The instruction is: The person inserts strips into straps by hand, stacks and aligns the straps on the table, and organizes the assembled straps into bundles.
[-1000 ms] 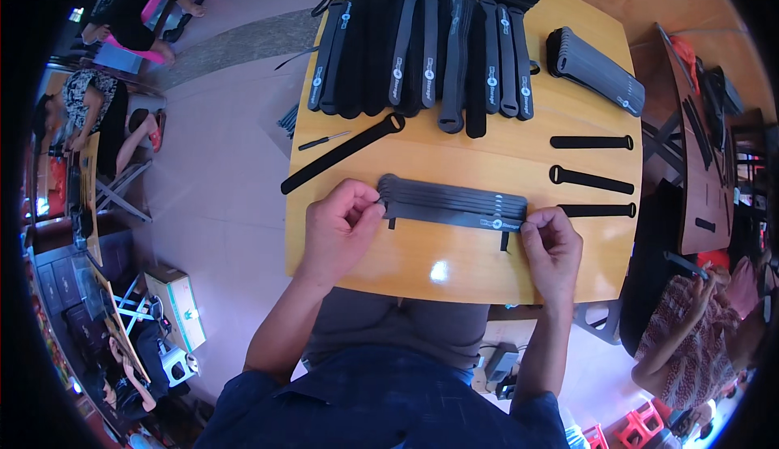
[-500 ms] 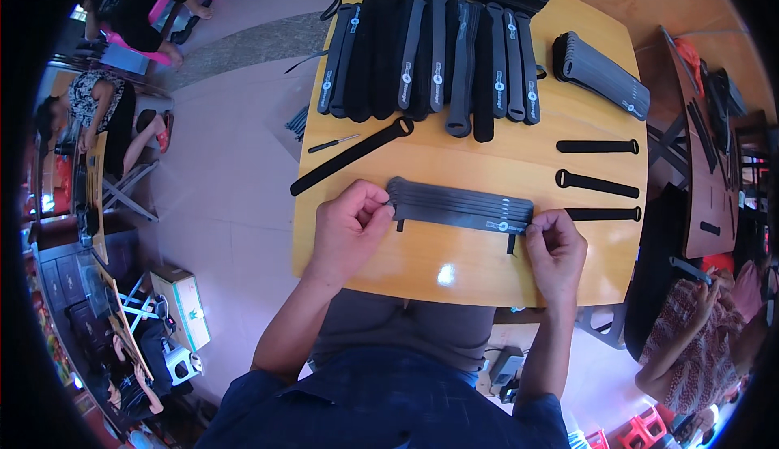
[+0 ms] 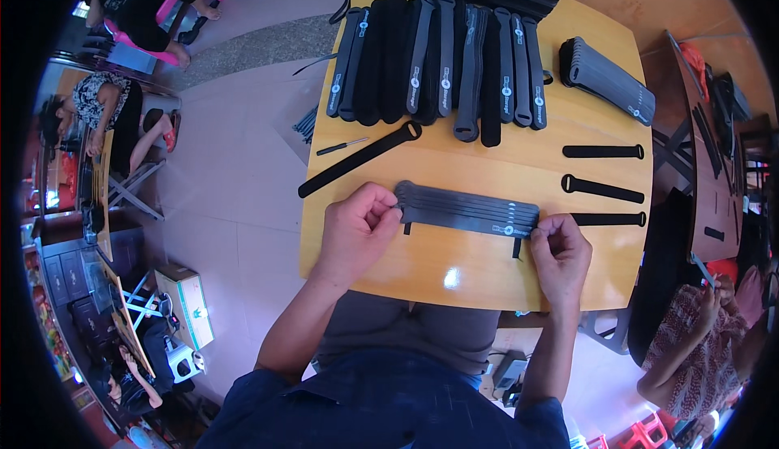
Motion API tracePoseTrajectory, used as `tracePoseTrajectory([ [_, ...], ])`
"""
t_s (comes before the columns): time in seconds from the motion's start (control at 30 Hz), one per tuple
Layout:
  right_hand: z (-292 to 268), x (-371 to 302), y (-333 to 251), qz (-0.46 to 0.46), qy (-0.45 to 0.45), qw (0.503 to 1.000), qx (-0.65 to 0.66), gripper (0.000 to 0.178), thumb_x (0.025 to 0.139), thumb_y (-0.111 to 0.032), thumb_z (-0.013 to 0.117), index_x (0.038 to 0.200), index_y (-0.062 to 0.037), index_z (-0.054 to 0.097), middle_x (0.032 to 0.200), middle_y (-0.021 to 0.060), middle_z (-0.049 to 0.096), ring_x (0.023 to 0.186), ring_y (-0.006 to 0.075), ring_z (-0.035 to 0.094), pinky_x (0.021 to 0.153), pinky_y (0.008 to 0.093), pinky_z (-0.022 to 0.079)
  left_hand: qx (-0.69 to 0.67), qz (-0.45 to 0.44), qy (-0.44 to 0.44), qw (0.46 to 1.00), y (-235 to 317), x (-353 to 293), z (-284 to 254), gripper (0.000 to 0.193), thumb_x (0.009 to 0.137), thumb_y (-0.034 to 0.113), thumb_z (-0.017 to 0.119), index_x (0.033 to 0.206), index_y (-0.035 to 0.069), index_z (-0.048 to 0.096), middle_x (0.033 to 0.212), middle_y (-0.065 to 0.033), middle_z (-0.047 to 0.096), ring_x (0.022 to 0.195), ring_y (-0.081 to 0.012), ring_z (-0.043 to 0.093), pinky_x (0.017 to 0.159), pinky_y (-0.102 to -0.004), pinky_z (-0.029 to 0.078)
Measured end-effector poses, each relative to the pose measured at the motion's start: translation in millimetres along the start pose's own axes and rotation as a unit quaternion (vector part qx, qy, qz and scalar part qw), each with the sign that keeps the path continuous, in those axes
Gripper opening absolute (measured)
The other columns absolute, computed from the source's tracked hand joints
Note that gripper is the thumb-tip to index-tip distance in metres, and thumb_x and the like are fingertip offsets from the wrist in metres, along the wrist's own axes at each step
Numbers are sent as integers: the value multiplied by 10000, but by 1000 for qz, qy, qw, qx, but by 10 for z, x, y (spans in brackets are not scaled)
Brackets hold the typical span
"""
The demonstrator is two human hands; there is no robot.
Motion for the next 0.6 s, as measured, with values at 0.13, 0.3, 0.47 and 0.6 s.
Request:
tracePoseTrajectory([
  [0.13,8,4,-13,1,-4,1000,-8,89,922,38,694,907,-20,628,756,-46,611,629,-1,534,565,172,426,11,8,2,1000,1,14,-7,109,908,-37,731,971,18,662,769,31,664,645,3,548,599,-181,462],
  [0.3,10,3,-9,-3,-4,1000,-9,91,918,40,691,899,-21,626,755,-46,611,619,-2,521,556,174,419,17,14,6,1000,-1,14,-9,110,904,-44,727,969,16,661,762,32,661,636,2,545,587,-182,454],
  [0.47,4,5,-7,-6,3,1000,-20,97,912,38,698,893,-22,624,748,-47,607,615,-5,517,549,172,413,19,12,7,1000,28,22,17,124,891,-55,725,966,19,660,756,29,657,624,1,538,578,-184,449],
  [0.6,25,1,-14,-5,5,1000,-21,106,908,30,710,891,-26,622,740,-50,603,612,-6,520,544,171,409,27,25,8,999,24,27,2,124,889,-60,712,964,8,640,723,-17,677,604,-31,612,562,-208,486],
])
Point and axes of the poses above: each hand's wrist, its own x-axis towards the middle knuckle, its own z-axis out of the palm, y = z × x, the point moved 6 cm from there along x, towards the middle knuckle
